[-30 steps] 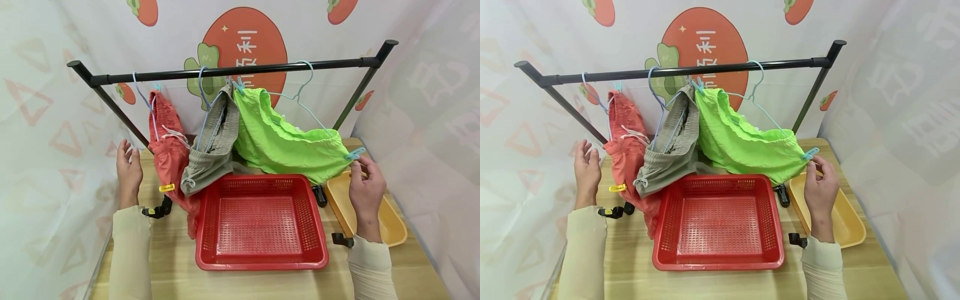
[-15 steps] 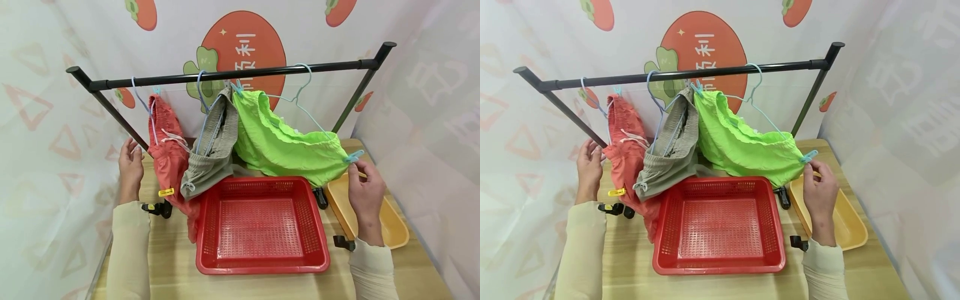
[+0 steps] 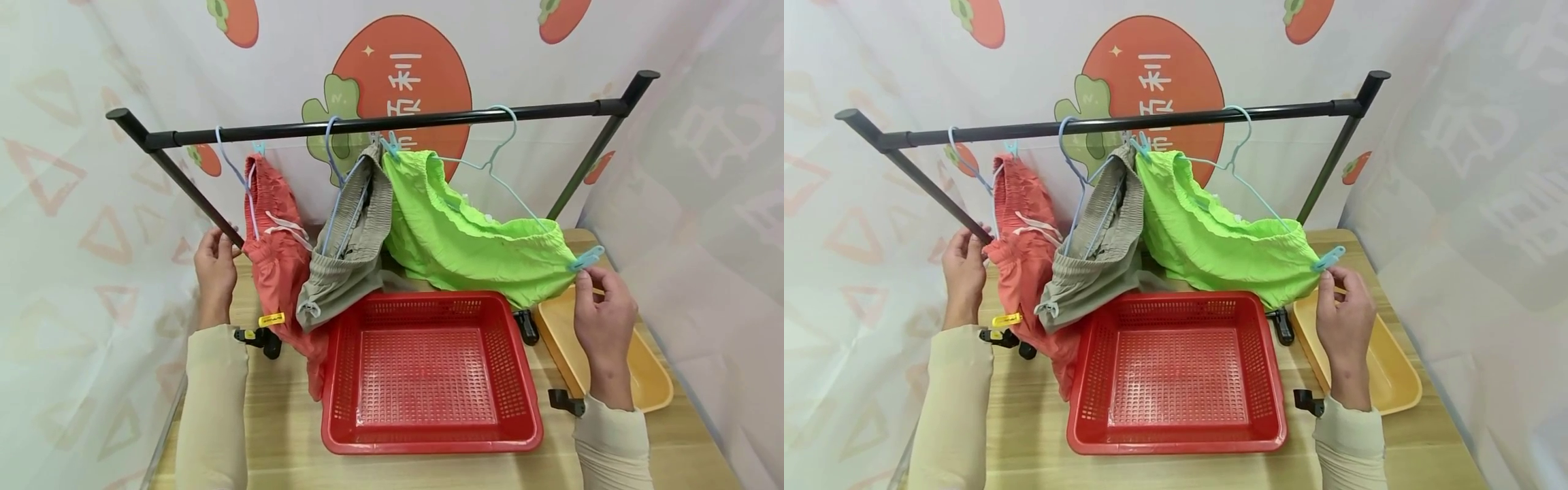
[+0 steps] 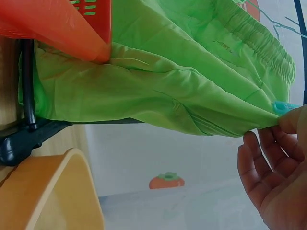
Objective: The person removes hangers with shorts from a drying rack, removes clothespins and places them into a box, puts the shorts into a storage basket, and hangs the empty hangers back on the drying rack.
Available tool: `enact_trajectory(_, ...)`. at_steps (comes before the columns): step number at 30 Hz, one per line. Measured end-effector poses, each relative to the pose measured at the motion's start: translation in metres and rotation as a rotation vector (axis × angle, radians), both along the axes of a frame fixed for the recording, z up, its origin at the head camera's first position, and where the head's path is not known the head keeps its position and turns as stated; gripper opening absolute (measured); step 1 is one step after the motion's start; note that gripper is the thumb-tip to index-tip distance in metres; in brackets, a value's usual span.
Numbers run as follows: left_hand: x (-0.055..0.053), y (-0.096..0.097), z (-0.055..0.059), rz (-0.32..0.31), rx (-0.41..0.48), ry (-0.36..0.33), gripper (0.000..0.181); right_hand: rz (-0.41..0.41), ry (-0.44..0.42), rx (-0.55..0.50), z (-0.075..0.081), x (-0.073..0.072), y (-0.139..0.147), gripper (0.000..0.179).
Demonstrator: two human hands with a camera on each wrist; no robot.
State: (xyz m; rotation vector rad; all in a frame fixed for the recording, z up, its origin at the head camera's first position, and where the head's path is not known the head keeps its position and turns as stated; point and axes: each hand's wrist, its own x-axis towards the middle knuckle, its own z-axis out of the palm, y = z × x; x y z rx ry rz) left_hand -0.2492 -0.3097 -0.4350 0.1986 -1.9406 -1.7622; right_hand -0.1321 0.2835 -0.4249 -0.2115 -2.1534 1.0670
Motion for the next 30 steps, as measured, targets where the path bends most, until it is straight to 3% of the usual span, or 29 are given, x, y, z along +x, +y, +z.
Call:
enact_trajectory(3,0.004,0.004,0.002,-0.049,0.068,0.064,0.030,-0.003,-0.001,-0.010,-0.001,0.000,0.001,0.025)
enact_trajectory(7,0.010,0.005,0.000,-0.102,0.081,0.115,0.028,0.006,-0.009,-0.024,-0.002,0.000,0.003,0.029)
enact_trajectory(13,0.010,0.008,-0.003,-0.110,-0.019,0.105,0.025,-0.001,-0.013,-0.073,0.001,0.001,0.003,0.029)
enact_trajectory(20,0.007,0.005,-0.007,-0.079,-0.169,0.076,0.034,0.022,-0.046,-0.068,0.005,0.002,0.005,0.027)
enact_trajectory(25,0.017,0.012,-0.001,-0.078,-0.224,0.066,0.034,0.058,-0.029,0.000,0.004,0.002,0.007,0.020)
enact_trajectory(30,0.032,0.022,0.016,-0.078,-0.248,0.071,0.031,0.144,0.093,0.187,-0.001,-0.003,0.011,0.015)
